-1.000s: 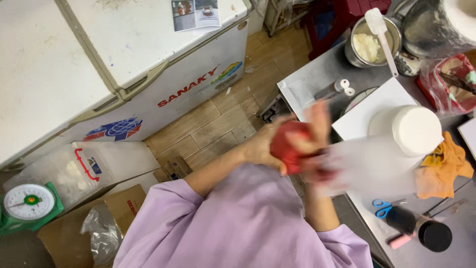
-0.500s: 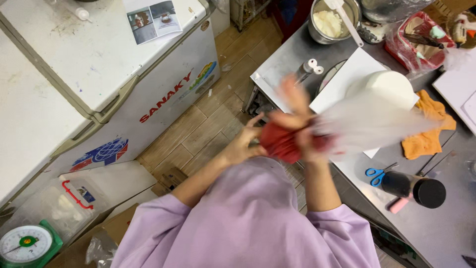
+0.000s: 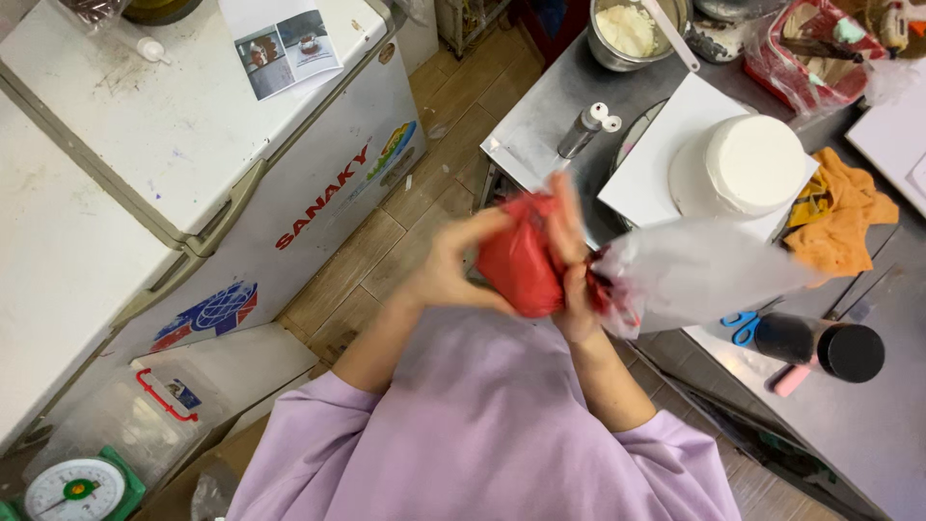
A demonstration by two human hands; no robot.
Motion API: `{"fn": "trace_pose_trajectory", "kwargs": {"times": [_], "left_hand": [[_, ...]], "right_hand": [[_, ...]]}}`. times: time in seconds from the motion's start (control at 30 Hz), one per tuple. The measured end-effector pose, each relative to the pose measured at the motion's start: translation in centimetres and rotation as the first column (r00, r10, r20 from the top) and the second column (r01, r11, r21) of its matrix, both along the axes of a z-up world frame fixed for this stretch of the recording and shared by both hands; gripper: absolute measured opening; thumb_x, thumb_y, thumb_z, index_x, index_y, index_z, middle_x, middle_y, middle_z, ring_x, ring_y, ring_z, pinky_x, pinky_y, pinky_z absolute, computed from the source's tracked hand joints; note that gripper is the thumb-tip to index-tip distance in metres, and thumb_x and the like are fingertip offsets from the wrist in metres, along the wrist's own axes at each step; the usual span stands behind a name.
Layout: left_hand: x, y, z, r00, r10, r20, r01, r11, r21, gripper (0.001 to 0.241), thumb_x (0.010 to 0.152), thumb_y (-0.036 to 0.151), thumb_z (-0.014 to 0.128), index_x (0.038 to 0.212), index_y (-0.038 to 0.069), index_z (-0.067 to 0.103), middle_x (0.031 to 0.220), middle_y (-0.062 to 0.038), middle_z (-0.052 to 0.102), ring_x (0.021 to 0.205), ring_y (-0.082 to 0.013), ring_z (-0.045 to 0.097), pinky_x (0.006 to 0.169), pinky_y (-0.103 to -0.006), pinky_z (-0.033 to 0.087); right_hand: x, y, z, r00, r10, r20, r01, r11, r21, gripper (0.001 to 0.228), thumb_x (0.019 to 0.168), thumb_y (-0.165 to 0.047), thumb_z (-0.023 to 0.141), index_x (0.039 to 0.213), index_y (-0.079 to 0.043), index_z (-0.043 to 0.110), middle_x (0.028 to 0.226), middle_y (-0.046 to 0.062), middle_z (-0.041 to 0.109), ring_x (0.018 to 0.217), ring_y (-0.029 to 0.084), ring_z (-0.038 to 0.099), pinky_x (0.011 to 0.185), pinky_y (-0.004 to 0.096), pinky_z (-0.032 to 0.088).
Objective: The person massages a piping bag filled with red icing by hand, looks at a reference photo, and uses a spatula to scrape cream inside the bowl of a stand mixer.
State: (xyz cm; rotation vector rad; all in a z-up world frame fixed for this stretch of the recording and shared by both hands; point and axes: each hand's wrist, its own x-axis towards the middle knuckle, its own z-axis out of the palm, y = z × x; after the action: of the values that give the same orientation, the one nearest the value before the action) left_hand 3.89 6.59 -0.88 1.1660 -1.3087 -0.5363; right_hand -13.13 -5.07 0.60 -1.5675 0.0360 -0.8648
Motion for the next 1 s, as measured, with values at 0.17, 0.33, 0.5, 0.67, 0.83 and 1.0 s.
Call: {"fn": "trace_pose_trajectory", "kwargs": {"times": [0.17,0.33,0.5,0.67,0.83,1.0], "left_hand": [[-3.5,-0.6,1.7,0.959,-0.098,0.267,0.085,0.995,0.06,0.067,0.069,0.049,0.097,0.111,0.003,0.071,0.113,-0.015,0.075,0.14,-0.0437,0.054,0.134,-0.0569,0.015],[-2.8,-2.2,2.0,0.977,-0.127,0.172,0.128,0.992,0.002,0.106,0.067,0.06,0.086,0.138,-0.011,0.052,0.148,-0.036,0.044,0.148,-0.054,0.022,0.127,-0.0556,0.014],[-3.0,-1.7,-0.2,0.888,-0.064,0.456,0.049,0.998,0.045,0.08,0.076,0.057,0.091,0.136,0.016,0.058,0.136,-0.008,0.058,0.141,-0.022,0.052,0.128,-0.0513,0.022],[-4.4,-0.7,0.3,0.922,-0.267,-0.28,0.279,0.96,0.006,0.088,0.073,0.035,0.099,0.143,0.004,0.056,0.145,-0.019,0.06,0.14,-0.0291,0.056,0.123,-0.0472,0.045],[-2.9,-1.2,1.7,0.933,-0.337,-0.128,0.358,0.911,0.204,0.089,0.072,0.044,0.096,0.141,0.008,0.052,0.138,-0.008,0.061,0.134,-0.0204,0.058,0.124,-0.0458,0.034],[-3.1,-2.0,2.5,0.932,0.063,0.358,0.035,0.965,-0.261,0.081,0.068,0.031,0.098,0.136,0.019,0.055,0.136,-0.001,0.061,0.14,-0.0246,0.057,0.129,-0.0498,0.032]], "right_hand": [[2.1,1.5,2.1,0.979,0.025,0.204,-0.127,0.853,0.506,0.061,0.117,-0.047,0.037,0.166,-0.01,0.027,0.178,0.014,0.019,0.167,0.035,0.022,0.135,0.047,0.018],[1.9,2.3,2.4,0.979,-0.182,0.094,0.111,0.856,0.505,0.066,0.115,-0.047,0.038,0.167,-0.01,0.022,0.176,0.014,0.017,0.164,0.034,0.022,0.136,0.053,0.027],[1.3,1.5,2.2,0.987,-0.161,-0.017,0.153,0.892,0.425,0.07,0.118,-0.052,0.035,0.168,-0.002,0.031,0.174,0.018,0.027,0.164,0.033,0.024,0.14,0.047,0.02],[1.7,4.1,3.0,0.948,-0.247,0.202,0.11,0.849,0.517,0.063,0.117,-0.048,0.037,0.166,-0.009,0.029,0.17,0.015,0.028,0.157,0.031,0.034,0.135,0.045,0.028],[0.5,3.1,3.5,0.902,-0.425,-0.077,0.431,0.898,0.092,0.06,0.119,-0.047,0.027,0.165,-0.01,0.036,0.17,0.013,0.032,0.158,0.029,0.032,0.134,0.043,0.028],[1.7,2.3,2.4,0.972,-0.228,0.059,0.191,0.909,0.37,0.057,0.12,-0.046,0.032,0.158,-0.004,0.043,0.166,0.017,0.039,0.156,0.031,0.038,0.134,0.045,0.026]]}}
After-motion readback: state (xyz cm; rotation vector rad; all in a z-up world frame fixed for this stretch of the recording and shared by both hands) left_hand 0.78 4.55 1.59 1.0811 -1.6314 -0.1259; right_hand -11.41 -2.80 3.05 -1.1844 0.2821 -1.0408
